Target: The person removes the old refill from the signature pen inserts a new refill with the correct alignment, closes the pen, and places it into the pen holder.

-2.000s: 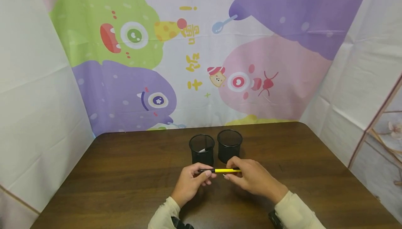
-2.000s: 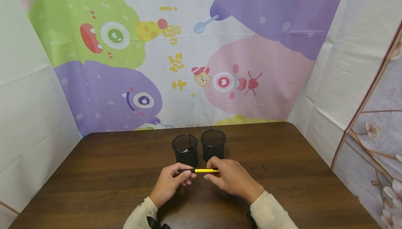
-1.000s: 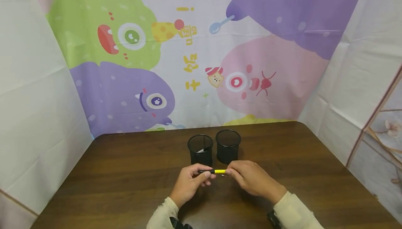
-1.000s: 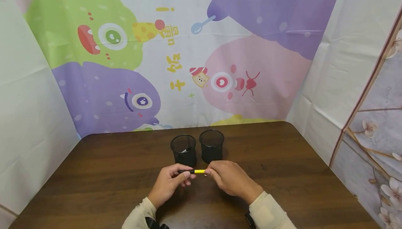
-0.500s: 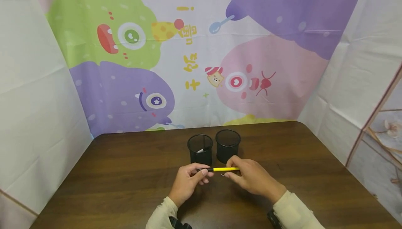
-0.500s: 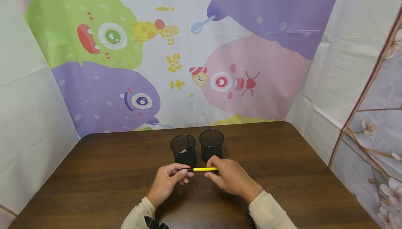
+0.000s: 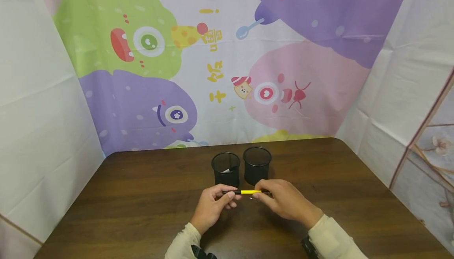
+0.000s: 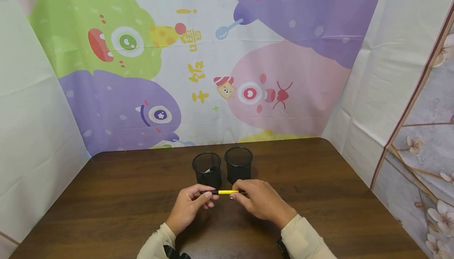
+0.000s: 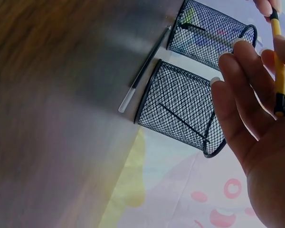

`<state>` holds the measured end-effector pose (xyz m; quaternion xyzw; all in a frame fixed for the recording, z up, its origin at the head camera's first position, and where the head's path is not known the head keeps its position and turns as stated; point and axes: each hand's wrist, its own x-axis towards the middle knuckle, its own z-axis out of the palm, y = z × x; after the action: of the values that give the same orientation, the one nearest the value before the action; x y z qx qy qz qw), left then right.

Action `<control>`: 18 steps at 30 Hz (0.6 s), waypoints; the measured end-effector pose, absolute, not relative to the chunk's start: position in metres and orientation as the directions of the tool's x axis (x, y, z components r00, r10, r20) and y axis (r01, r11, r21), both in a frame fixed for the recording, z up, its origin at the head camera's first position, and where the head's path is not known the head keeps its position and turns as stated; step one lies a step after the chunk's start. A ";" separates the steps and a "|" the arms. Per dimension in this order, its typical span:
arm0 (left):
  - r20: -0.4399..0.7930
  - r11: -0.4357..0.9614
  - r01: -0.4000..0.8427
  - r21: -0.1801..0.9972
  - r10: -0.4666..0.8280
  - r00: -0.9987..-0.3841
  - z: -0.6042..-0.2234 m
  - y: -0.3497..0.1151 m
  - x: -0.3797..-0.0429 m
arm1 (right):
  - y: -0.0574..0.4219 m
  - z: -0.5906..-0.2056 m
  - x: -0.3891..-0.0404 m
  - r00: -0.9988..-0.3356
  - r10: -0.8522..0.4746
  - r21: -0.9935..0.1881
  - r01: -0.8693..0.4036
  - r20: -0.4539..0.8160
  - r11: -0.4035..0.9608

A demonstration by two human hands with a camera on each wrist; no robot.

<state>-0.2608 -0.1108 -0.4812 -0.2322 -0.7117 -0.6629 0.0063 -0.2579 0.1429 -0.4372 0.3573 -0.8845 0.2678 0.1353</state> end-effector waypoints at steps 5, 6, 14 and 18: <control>0.307 0.012 0.328 0.945 0.325 -0.895 -0.480 -0.110 -0.261 | 0.145 -0.437 -0.259 -0.699 -0.581 -0.385 -0.715 0.418 0.583; 0.306 0.012 0.327 0.945 0.325 -0.895 -0.480 -0.110 -0.261 | 0.145 -0.437 -0.259 -0.697 -0.582 -0.384 -0.717 0.418 0.582; 0.296 0.020 0.322 0.947 0.340 -0.893 -0.478 -0.109 -0.260 | 0.148 -0.439 -0.259 -0.685 -0.600 -0.377 -0.728 0.413 0.572; 0.296 0.021 0.323 0.946 0.345 -0.891 -0.478 -0.110 -0.259 | 0.148 -0.440 -0.259 -0.695 -0.600 -0.388 -0.719 0.395 0.577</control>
<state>-0.2594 -0.1095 -0.4783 -0.2338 -0.7143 -0.6596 -0.0087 -0.2592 0.1483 -0.4402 0.3742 -0.8810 0.2674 0.1107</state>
